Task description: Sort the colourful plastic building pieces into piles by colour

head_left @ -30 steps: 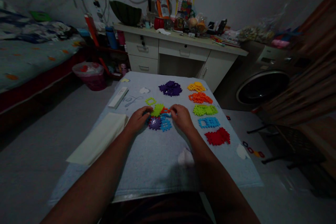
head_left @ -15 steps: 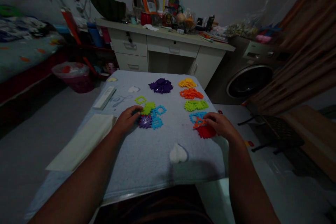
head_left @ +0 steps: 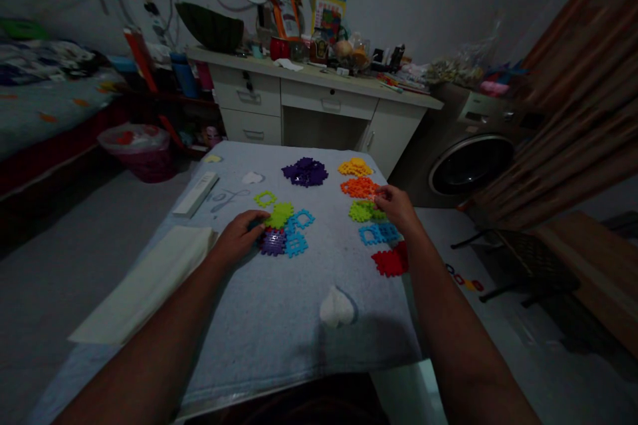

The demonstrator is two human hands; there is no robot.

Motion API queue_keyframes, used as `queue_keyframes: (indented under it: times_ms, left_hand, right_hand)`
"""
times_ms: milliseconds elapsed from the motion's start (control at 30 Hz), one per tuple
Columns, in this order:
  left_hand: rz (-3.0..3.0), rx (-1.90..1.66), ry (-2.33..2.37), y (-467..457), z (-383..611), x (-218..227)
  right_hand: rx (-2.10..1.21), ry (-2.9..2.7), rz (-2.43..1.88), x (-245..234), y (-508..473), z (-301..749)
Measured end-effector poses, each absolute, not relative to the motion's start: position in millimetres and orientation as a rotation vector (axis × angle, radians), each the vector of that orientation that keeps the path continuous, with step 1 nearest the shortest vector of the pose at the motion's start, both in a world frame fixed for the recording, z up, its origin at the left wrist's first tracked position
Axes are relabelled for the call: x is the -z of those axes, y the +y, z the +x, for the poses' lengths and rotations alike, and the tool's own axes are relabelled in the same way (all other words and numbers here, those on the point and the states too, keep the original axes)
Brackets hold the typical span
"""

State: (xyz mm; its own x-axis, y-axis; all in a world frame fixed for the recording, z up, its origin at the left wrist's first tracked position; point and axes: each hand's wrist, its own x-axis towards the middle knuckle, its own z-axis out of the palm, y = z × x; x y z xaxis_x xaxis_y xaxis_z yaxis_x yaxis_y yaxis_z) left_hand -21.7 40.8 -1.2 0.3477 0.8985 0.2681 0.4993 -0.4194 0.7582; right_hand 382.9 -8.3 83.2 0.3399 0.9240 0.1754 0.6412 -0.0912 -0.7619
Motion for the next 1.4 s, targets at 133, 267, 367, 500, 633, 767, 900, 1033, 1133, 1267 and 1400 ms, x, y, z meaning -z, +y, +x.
queue_keyframes:
  times_ms: [133, 267, 367, 500, 633, 767, 900, 1033, 1133, 1267, 1400]
  left_hand:
    - [2.057, -0.920, 1.219, 40.3, -21.6, 1.6]
    - [2.071, -0.911, 1.226, 39.3, -21.2, -0.3]
    - [2.086, -0.908, 1.214, 38.2, -20.8, -2.9]
    - [2.087, -0.928, 1.204, 37.6, -20.0, -5.0]
    - [2.090, -0.922, 1.207, 37.9, -19.4, -5.0]
    - [2.094, -0.914, 1.215, 37.4, -19.7, -5.3]
    - [2.108, -0.896, 1.220, 37.0, -19.9, -5.6]
    - [2.116, -0.892, 1.208, 38.1, -19.0, -4.9]
    - [2.093, -0.888, 1.212, 37.9, -18.3, -5.0]
    - [2.025, -0.872, 1.220, 34.4, -17.2, -8.7]
    - [1.966, -0.879, 1.174, 31.3, -15.9, -11.4]
  right_hand:
    - [-0.364, -1.230, -1.909, -76.5, 35.7, 396.3]
    - [-0.296, -1.095, -1.987, -68.3, 65.4, 402.0]
    - [-0.312, -1.081, -1.999, -61.7, 80.1, 395.5]
    - [-0.267, -1.140, -2.046, -54.8, 91.2, 381.8]
    - [-0.183, -1.231, -2.157, -54.1, 92.7, 373.9]
    - [-0.080, -1.285, -2.214, -59.2, 87.1, 371.6]
    - [-0.045, -1.299, -2.143, -68.7, 76.8, 364.8]
    - [-0.058, -1.355, -1.968, -76.4, 62.6, 339.1]
    - [-0.205, -1.505, -1.801, -72.7, 49.8, 303.4]
    - [-0.453, -1.846, -1.546, -54.8, 29.6, 247.8]
    - [-0.439, -2.056, -1.395, -37.1, 12.4, 210.3]
